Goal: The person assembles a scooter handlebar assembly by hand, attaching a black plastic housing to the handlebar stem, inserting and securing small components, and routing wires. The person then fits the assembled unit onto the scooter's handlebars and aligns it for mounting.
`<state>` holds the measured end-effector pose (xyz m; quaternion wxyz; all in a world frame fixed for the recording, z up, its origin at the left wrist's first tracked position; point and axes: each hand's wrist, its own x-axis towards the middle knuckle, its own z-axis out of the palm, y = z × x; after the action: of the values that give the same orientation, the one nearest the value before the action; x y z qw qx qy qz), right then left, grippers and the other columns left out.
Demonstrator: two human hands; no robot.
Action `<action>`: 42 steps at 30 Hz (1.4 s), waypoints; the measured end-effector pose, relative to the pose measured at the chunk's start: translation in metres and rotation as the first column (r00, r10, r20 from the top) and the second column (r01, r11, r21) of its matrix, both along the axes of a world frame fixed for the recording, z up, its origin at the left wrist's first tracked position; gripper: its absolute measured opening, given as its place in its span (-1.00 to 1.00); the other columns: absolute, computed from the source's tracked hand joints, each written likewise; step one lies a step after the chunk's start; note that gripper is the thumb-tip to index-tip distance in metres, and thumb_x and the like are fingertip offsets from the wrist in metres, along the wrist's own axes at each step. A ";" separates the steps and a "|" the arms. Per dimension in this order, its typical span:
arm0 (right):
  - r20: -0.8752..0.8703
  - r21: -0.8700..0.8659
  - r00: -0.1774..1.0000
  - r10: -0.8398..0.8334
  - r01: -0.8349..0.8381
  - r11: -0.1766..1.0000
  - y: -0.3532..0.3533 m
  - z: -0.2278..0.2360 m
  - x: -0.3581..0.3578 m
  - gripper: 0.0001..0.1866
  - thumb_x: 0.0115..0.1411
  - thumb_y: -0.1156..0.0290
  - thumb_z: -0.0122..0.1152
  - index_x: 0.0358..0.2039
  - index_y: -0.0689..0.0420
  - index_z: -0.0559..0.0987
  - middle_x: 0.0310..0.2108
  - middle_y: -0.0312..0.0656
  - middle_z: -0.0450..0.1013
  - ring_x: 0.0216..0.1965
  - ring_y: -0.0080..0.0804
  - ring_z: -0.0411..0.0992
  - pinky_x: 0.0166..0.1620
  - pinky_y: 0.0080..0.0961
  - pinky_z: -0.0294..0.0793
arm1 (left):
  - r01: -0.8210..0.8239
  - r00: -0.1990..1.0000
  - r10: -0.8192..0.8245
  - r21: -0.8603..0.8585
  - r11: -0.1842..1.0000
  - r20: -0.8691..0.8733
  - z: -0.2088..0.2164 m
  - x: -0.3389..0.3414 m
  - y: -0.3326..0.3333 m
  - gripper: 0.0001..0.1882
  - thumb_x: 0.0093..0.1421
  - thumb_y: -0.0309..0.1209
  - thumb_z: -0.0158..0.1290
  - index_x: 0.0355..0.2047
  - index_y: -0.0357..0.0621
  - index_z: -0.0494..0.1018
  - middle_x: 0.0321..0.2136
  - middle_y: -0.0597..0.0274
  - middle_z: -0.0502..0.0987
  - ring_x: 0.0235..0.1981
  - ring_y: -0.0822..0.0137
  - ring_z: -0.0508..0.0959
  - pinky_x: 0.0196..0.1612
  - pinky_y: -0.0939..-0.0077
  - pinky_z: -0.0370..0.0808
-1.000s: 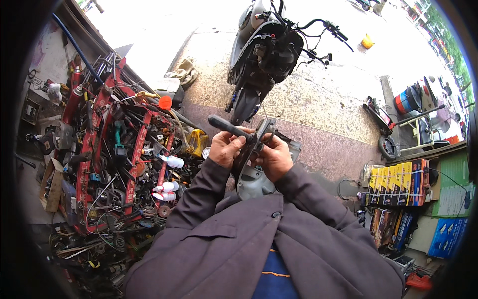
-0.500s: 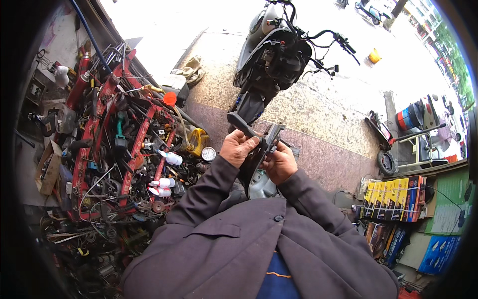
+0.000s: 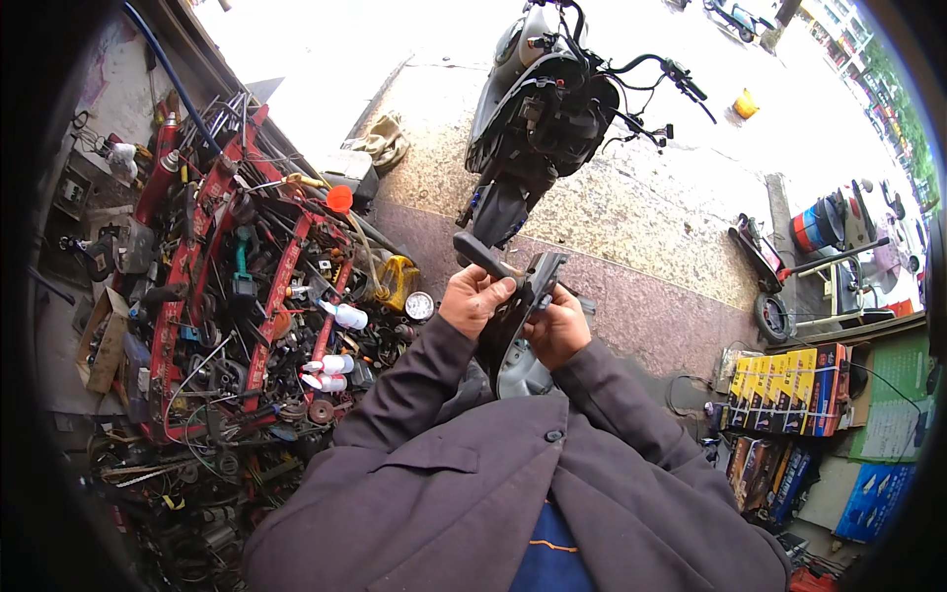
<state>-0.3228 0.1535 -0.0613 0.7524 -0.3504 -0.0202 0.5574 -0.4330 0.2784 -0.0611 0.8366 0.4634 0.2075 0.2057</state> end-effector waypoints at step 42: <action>-0.011 0.040 0.968 0.250 -0.249 0.968 0.000 0.023 -0.011 -0.79 0.20 0.53 0.18 -0.16 0.20 0.42 -0.38 -0.14 0.50 -0.55 -0.39 0.49 -0.52 -0.53 0.51 | -0.113 0.994 0.113 0.056 0.992 -0.002 0.032 -0.035 -0.015 -0.75 0.29 -0.49 -0.02 -0.05 -0.33 0.41 -0.34 0.04 0.58 -0.53 0.28 0.61 -0.51 0.47 0.61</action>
<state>-0.3334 0.1532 -0.0385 0.6831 -0.3261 -0.0688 0.6499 -0.4676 0.2633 -0.0287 0.8099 0.4745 0.2296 0.2572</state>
